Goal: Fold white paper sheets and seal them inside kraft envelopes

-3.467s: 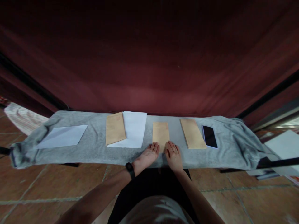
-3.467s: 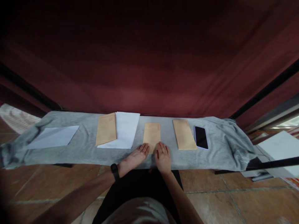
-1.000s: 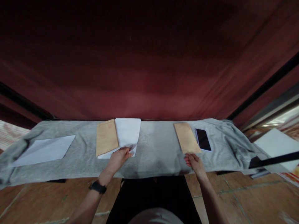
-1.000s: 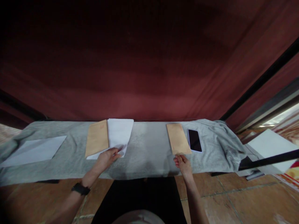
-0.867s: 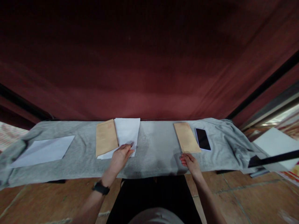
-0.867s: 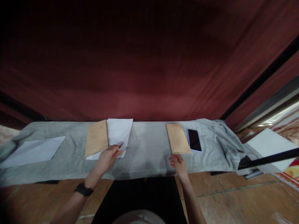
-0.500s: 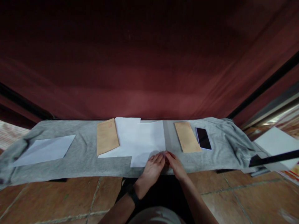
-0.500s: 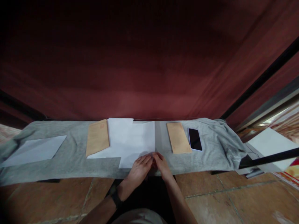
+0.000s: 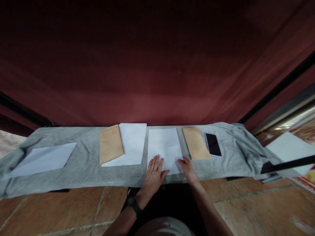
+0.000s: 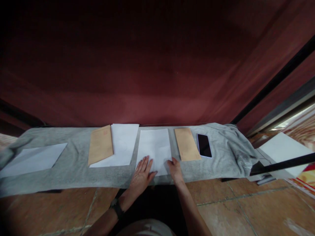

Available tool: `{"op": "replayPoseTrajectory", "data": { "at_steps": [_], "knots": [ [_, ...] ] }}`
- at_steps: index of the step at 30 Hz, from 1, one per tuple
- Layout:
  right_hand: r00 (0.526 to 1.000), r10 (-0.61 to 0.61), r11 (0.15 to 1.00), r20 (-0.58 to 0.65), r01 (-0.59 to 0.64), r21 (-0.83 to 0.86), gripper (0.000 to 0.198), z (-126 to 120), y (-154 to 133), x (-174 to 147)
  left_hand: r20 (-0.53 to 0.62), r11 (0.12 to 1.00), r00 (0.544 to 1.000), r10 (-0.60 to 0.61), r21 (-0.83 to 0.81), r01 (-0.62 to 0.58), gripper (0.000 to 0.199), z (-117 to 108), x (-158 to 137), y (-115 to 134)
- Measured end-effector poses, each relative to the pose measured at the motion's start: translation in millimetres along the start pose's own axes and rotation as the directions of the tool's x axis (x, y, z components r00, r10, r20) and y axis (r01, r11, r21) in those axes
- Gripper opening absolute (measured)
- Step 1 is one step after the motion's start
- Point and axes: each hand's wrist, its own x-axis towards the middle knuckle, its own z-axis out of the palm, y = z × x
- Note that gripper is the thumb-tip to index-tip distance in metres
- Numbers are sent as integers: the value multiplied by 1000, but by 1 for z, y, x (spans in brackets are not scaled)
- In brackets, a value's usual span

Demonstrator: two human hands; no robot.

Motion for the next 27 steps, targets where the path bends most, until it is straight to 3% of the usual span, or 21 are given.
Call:
{"op": "replayPoseTrajectory", "data": {
  "at_steps": [11,16,27],
  "knots": [
    [993,-14,1000,-117,15,7,35,21,9,0,35,993,995,-94,73,91,57,-4,10,-16],
    [989,-80,996,-120,75,-49,25,18,7,2,71,994,993,-89,71,84,55,-5,13,-18],
    [964,-202,957,-174,157,-244,33,9,2,2,81,992,993,-89,93,82,53,-7,11,-9]
  ]
}}
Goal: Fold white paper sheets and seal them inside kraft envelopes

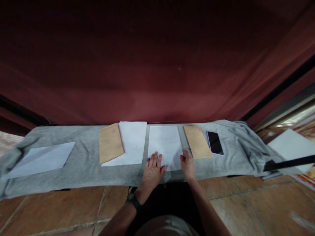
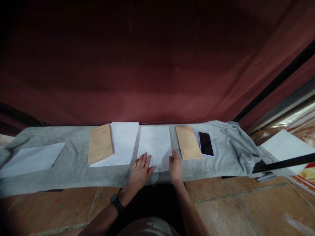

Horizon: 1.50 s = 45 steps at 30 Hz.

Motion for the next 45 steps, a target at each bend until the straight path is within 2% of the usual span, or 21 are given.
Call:
{"op": "replayPoseTrajectory", "data": {
  "at_steps": [4,6,8,11,14,18,21,24,30,38,45],
  "knots": [
    [998,-48,998,-27,47,-48,31,-5,0,0,24,1000,1000,3,4,-3,56,-1,0,2],
    [989,-140,978,-54,130,-163,31,-8,0,-1,29,1000,1000,-5,0,5,57,-2,0,2],
    [963,-269,920,-35,246,-305,32,-8,-2,-4,26,1000,999,-23,-4,23,55,-2,3,2],
    [908,-411,836,84,412,-362,37,5,-7,-8,6,1000,1000,-13,-22,13,51,1,12,6],
    [847,-481,808,228,529,-260,41,30,-14,-12,15,997,998,62,-49,-61,55,9,27,12],
    [777,-523,757,349,612,-229,47,56,-18,-8,101,995,991,82,-59,-76,66,20,43,14],
    [751,-518,696,410,649,-308,48,60,-16,-1,138,997,988,63,-51,-56,69,23,48,11],
    [766,-486,648,420,638,-415,48,57,-12,4,140,997,989,51,-57,-43,66,24,49,8],
    [804,-444,568,396,594,-570,53,53,-6,9,80,996,995,-59,-58,64,59,29,52,-3],
    [837,-463,534,291,526,-662,59,42,7,13,13,985,986,-167,-33,168,62,26,44,-26],
    [841,-482,511,247,498,-700,61,25,18,9,-23,978,979,-200,-59,199,62,26,39,-30]
  ]
}}
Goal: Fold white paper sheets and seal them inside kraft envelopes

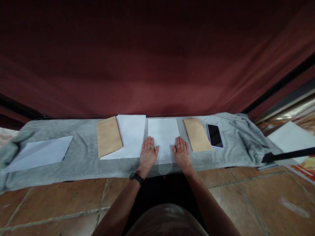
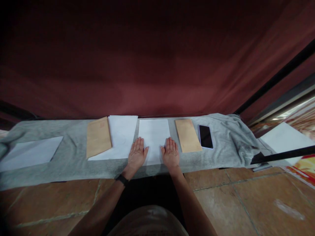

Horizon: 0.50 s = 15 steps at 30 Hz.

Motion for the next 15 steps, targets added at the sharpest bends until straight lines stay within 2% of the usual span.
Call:
{"op": "replayPoseTrajectory", "data": {
  "at_steps": [9,15],
  "knots": [
    [999,12,1000,-47,-12,5,60,-4,13,-22,-40,1000,999,3,2,-3,62,-2,-1,0],
    [998,40,999,-48,-38,38,59,-9,17,-38,-4,1000,1000,3,6,-3,56,-3,-4,-3]
  ]
}}
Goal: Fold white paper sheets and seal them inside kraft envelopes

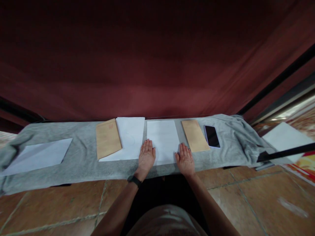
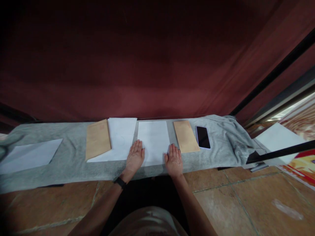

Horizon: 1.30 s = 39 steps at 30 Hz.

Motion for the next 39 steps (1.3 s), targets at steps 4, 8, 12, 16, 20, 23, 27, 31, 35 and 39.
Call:
{"op": "replayPoseTrajectory", "data": {
  "at_steps": [4,8,12,16,20,23,27,31,35,39],
  "knots": [
    [1000,1,1000,11,-1,16,58,-5,5,-10,14,1000,1000,-9,17,9,55,-2,-1,-1],
    [1000,10,997,24,-12,75,56,-11,9,-18,32,999,999,-29,45,28,56,-7,-2,2],
    [1000,5,978,26,-11,206,56,-16,-1,-6,24,1000,1000,9,23,-9,56,-11,2,18],
    [996,-69,955,49,51,294,53,-9,-23,29,63,986,985,160,-52,-157,56,-6,19,42],
    [978,-161,946,134,114,303,51,8,-41,68,131,980,973,191,-79,-182,55,4,42,51],
    [966,-192,955,176,142,261,53,21,-46,88,189,985,968,168,-61,-159,56,8,55,46],
    [962,-186,972,199,151,180,52,35,-48,106,184,986,969,164,-31,-161,56,11,70,36],
    [964,-178,980,199,155,124,48,43,-47,123,163,989,975,148,-10,-149,56,16,88,27],
    [969,-155,986,191,140,87,48,50,-43,142,144,993,982,120,2,-122,56,24,106,17],
    [978,-97,995,186,89,49,50,58,-36,159,127,995,987,99,21,-102,57,26,121,7]
  ]
}}
